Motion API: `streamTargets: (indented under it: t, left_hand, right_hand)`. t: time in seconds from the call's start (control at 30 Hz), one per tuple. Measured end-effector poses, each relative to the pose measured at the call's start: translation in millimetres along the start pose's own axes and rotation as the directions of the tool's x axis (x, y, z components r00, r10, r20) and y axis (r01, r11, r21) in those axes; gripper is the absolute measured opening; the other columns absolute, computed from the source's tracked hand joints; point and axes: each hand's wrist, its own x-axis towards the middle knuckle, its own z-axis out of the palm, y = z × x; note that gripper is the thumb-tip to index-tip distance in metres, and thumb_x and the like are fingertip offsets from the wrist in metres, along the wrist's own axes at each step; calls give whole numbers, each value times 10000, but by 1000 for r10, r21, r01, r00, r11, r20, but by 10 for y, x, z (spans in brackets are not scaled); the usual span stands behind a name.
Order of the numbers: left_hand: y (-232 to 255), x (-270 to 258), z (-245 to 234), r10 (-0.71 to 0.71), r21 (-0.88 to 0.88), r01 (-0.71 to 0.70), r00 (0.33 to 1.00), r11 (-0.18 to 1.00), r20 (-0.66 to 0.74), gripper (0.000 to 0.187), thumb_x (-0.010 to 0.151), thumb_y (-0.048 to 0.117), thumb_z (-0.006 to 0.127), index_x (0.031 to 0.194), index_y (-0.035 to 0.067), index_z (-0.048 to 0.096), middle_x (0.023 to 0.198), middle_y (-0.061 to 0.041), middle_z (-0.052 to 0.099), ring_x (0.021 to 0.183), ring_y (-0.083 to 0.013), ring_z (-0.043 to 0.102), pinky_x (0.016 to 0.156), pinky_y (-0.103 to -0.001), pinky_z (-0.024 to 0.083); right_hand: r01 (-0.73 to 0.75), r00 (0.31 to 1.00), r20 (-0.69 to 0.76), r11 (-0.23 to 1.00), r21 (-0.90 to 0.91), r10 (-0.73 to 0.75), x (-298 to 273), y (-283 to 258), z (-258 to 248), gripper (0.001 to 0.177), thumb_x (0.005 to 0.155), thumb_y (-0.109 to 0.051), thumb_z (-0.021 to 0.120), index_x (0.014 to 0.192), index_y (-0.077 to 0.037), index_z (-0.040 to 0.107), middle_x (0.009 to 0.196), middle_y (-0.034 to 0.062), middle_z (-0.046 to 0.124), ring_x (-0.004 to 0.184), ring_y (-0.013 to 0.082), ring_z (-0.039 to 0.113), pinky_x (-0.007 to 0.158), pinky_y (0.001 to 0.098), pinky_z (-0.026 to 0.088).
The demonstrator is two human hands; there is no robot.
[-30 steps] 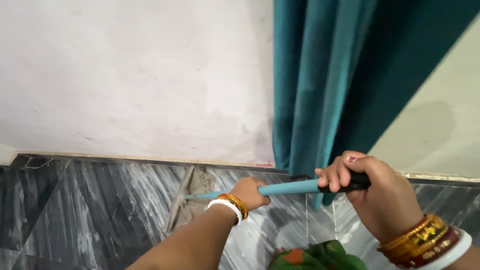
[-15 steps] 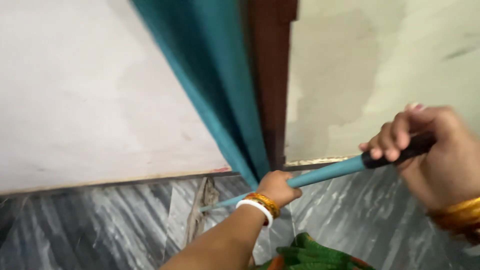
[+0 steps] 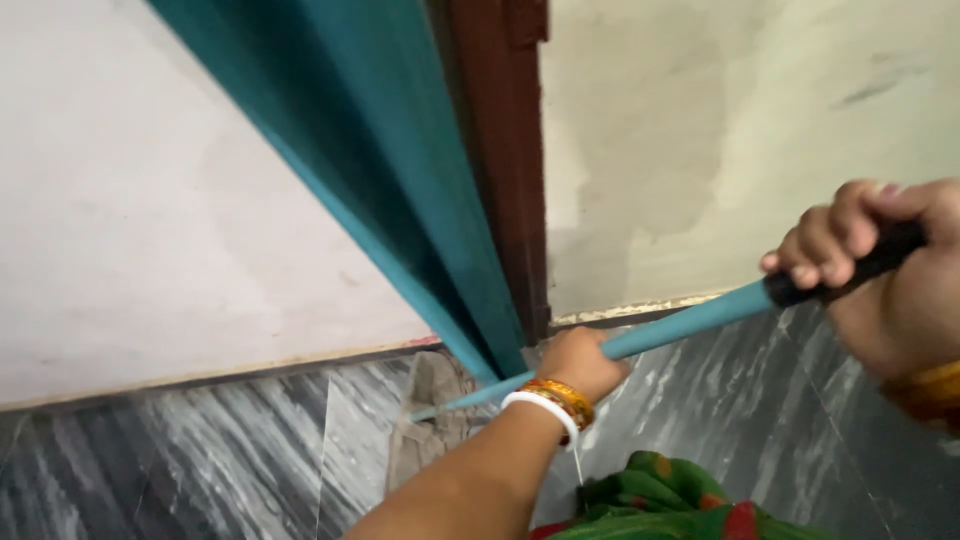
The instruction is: Mopping the marble floor in a bedroom using a floor cloth attached to a long handle.
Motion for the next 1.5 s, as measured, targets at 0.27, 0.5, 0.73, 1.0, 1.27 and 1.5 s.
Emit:
streamTargets:
  t: [0.27,0.5,0.73,1.0,1.27,1.5]
  left_hand:
    - [-1267,-228,-479,27,152,-21,999,988,-36,219,689,314,734,819,144,781,883,-173,740,874,-401,700,842,-479,566]
    - [-2206,-462,-1000,60,241,-49,998,969,-36,204,704,302,737,798,127,782,866,-175,737,869,-406,691,832,-490,562]
    - [-2132,-602,-1282,-130,199,114,989,973,71,226,669,266,737,837,119,773,853,-181,744,834,-380,712,805,-464,577]
    - [-1603,-447,-756,39,194,-49,998,980,58,229,676,296,733,819,127,792,853,-179,738,848,-390,697,827,-477,561]
    - [-421,-197,176,127,121,-151,975,981,184,258,686,320,716,820,106,771,834,-186,729,813,-388,700,780,-473,564]
    - [605,-16,917,268,85,-290,941,953,207,283,675,350,727,821,112,773,858,-171,737,829,-383,701,769,-472,566]
  right_hand:
    - [-223,969,-112,975,-9,221,-289,437,1333,277,958,-250,442,732,-90,436,673,113,456,728,297,483,988,531,465]
    - [-341,939,-10,935,95,343,-315,1129,1930,274,957,-198,445,721,-60,468,688,130,500,759,318,542,1011,516,472]
    - [-380,924,-32,924,28,381,-351,1125,2165,309,957,-193,437,690,-43,481,675,135,537,763,320,581,1059,528,489]
    - [-301,940,-146,951,74,309,-472,587,1717,335,1002,-195,440,699,-54,454,659,113,484,735,296,520,990,529,462]
    - [-166,928,-350,983,-73,131,-751,-274,722,381,1067,-252,383,719,-107,439,641,65,432,686,248,470,983,542,496]
    - [10,957,-275,962,-272,-87,-890,-819,-686,521,1180,-346,319,719,-148,462,595,41,481,697,230,568,960,562,542]
